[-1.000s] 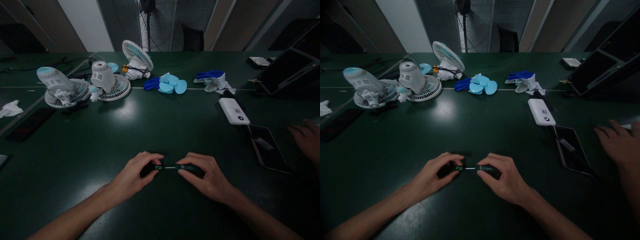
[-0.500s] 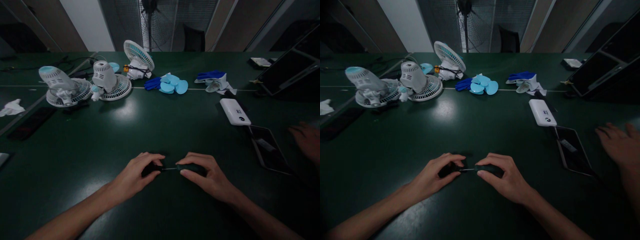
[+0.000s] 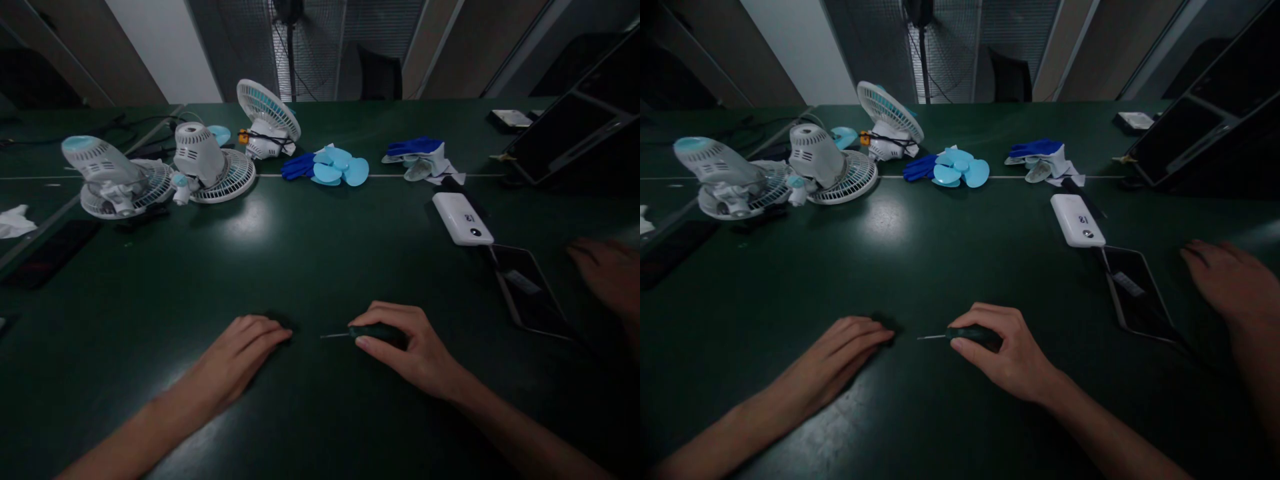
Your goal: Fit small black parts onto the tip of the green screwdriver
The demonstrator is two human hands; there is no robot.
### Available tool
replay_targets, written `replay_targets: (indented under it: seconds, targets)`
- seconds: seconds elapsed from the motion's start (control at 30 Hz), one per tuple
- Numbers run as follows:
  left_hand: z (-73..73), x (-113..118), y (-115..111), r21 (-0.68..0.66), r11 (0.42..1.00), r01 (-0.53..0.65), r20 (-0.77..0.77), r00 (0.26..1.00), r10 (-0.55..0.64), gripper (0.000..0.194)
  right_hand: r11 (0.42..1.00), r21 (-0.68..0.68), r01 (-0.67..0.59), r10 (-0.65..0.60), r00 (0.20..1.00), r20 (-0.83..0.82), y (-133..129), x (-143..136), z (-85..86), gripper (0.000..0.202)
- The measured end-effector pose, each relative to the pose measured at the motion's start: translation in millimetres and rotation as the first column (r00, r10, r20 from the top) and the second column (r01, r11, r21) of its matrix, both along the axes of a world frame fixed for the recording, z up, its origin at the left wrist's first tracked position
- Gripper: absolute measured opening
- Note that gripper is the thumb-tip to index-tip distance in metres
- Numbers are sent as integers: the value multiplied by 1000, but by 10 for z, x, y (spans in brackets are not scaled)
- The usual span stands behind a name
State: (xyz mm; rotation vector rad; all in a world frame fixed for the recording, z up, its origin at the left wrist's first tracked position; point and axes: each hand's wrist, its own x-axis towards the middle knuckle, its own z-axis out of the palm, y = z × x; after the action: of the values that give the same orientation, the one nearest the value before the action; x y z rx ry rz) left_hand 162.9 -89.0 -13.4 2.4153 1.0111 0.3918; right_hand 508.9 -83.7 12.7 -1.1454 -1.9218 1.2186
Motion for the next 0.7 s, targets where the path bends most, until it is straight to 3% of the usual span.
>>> replay_targets:
  seconds: [0.1, 0.17, 0.27, 0.4, 0.6, 0.7]
  targets:
    - [16, -534, 326, 50, 953, -298, -72, 951, 301, 38, 1000, -19, -4, 4, 1000, -1, -7, 12, -7, 16]
    - [75, -922, 565, 89, 867, -491, -111, 860, 499, 40, 1000, -25, 2, -1, 1000, 13, -11, 15, -9, 16]
    - [170, -1436, 792, 150, 748, -646, -160, 731, 663, 45, 1000, -17, 7, -7, 1000, 30, -16, 13, -14, 16]
    - [190, -1859, 833, 193, 640, -744, -186, 613, 768, 47, 1000, -11, -4, 4, 1000, 22, -19, 10, -24, 16]
    - [197, -2172, 775, 143, 578, -803, -261, 533, 805, 70, 1000, -4, -12, 12, 1000, 18, -16, 6, -20, 15]
    - [228, -2353, 733, 84, 569, -818, -304, 522, 797, 69, 1000, -15, -11, 11, 1000, 18, -14, 10, -18, 15]
